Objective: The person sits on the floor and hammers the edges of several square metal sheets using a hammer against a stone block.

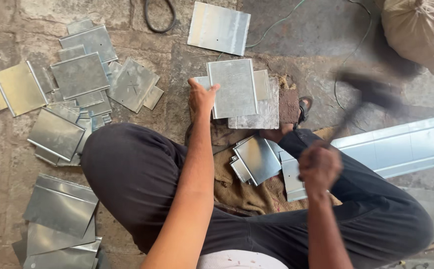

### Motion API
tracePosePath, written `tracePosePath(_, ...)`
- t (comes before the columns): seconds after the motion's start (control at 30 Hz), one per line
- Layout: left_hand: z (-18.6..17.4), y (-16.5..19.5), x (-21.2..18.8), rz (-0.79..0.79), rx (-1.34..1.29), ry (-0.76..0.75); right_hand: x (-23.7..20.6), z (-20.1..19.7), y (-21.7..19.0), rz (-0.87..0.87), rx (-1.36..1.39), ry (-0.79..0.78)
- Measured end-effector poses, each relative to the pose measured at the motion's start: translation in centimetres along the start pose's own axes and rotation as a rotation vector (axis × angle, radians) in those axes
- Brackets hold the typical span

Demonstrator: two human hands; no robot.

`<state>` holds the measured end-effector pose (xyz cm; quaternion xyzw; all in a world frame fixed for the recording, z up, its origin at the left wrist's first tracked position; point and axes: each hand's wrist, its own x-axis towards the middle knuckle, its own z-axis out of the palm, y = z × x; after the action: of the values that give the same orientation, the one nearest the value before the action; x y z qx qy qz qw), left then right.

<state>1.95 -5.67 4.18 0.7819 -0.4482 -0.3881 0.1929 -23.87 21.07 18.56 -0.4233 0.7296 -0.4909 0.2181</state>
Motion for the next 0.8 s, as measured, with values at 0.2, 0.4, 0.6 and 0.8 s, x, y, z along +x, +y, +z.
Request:
tracePosePath(0.2, -0.7, 0.3, -0.4, 0.133, 0.052, 0.127, -0.4, 1.4, 1.8, -0.389, 0.697, -0.092)
tracePosePath(0.4, -0.6, 0.2, -0.8, 0.082, 0.022, 0.07, -3.7, 5.7, 6.1, 0.316, -0.121, -0.45)
tracePosePath(0.6, -0.4, 0.3, -0.7, 0.103, 0.03, 0.096, -2.8, 3.5, 0.8, 0.336, 0.307, -0.239)
tracePosePath(0.8, 0.0, 0.2, -0.6, 0.054, 0.047, 0.036, -2.5, 1.9, 3.5, -0.23, 0.659, -0.105)
